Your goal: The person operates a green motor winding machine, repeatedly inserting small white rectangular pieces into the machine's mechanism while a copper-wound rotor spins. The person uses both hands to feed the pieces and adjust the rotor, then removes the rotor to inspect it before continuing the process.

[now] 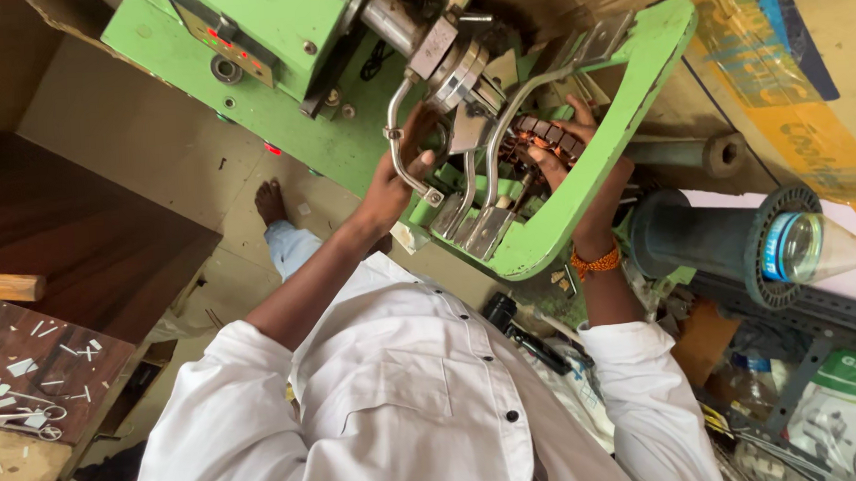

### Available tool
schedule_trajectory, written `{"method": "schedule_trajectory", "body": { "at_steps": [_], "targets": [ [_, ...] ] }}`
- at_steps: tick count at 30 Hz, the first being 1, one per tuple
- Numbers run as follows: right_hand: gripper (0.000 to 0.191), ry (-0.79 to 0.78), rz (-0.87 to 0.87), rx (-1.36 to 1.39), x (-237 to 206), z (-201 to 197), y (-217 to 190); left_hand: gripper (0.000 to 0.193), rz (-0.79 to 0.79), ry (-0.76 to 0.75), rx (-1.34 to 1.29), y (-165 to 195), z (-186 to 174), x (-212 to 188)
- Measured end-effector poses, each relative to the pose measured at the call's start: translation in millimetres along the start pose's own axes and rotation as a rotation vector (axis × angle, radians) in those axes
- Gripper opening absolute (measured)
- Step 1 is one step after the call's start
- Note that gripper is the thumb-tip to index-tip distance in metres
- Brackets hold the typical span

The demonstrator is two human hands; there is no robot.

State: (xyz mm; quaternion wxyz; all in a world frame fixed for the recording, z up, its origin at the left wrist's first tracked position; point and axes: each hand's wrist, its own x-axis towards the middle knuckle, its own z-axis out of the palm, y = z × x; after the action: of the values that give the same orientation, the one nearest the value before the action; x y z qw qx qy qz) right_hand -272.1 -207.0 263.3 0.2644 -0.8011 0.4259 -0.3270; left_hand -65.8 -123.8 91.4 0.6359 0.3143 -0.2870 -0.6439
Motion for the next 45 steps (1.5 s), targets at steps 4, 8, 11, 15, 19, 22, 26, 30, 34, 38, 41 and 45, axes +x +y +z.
{"method": "schedule_trajectory", "body": {
  "at_steps": [4,8,11,15,19,22,26,30,34,38,41,45],
  "targets": [
    [0.038,0.04,-0.027,0.008,4,3,-7,0.064,-0.042,0.093,-0.115,-4,-3,-9],
    [0.04,0.023,0.094,-0.059,4,-4,7,0.056,0.083,0.276,0.148,-27,-12,-26],
    [0.035,0.176,-0.048,-0.085,-19,-18,35,0.052,0.101,0.39,0.344,-26,-20,-45],
    [0.01,0.585,0.018,-0.291,-140,-63,79,0.02,-0.119,0.244,0.809,20,-13,-67],
    [0.018,0.998,0.568,-0.853,-320,-152,116,0.03,-0.459,-0.504,0.849,67,26,-77],
    [0.057,0.586,1.251,-0.74,-412,-178,134,0.025,-0.324,-0.752,0.623,62,81,-82],
    [0.075,0.565,1.254,-0.79,-449,-152,142,0.029,-0.005,-0.931,0.961,13,149,-57],
    [0.077,0.586,1.331,-0.729,-445,-144,135,0.039,0.569,-0.634,1.173,-64,209,-5],
    [0.072,0.629,1.26,-0.755,-439,-153,131,0.019,0.623,-0.63,1.673,-132,233,54],
    [0.069,0.621,1.206,-0.861,-441,-163,135,0.01,0.608,-0.698,1.783,-165,231,71],
    [0.054,0.621,0.977,-0.861,-448,-177,137,0.017,0.405,-0.835,1.743,-164,231,78],
    [0.057,0.668,1.026,-0.74,-449,-188,137,0.021,0.457,-0.81,1.715,-152,238,74]
  ]
}}
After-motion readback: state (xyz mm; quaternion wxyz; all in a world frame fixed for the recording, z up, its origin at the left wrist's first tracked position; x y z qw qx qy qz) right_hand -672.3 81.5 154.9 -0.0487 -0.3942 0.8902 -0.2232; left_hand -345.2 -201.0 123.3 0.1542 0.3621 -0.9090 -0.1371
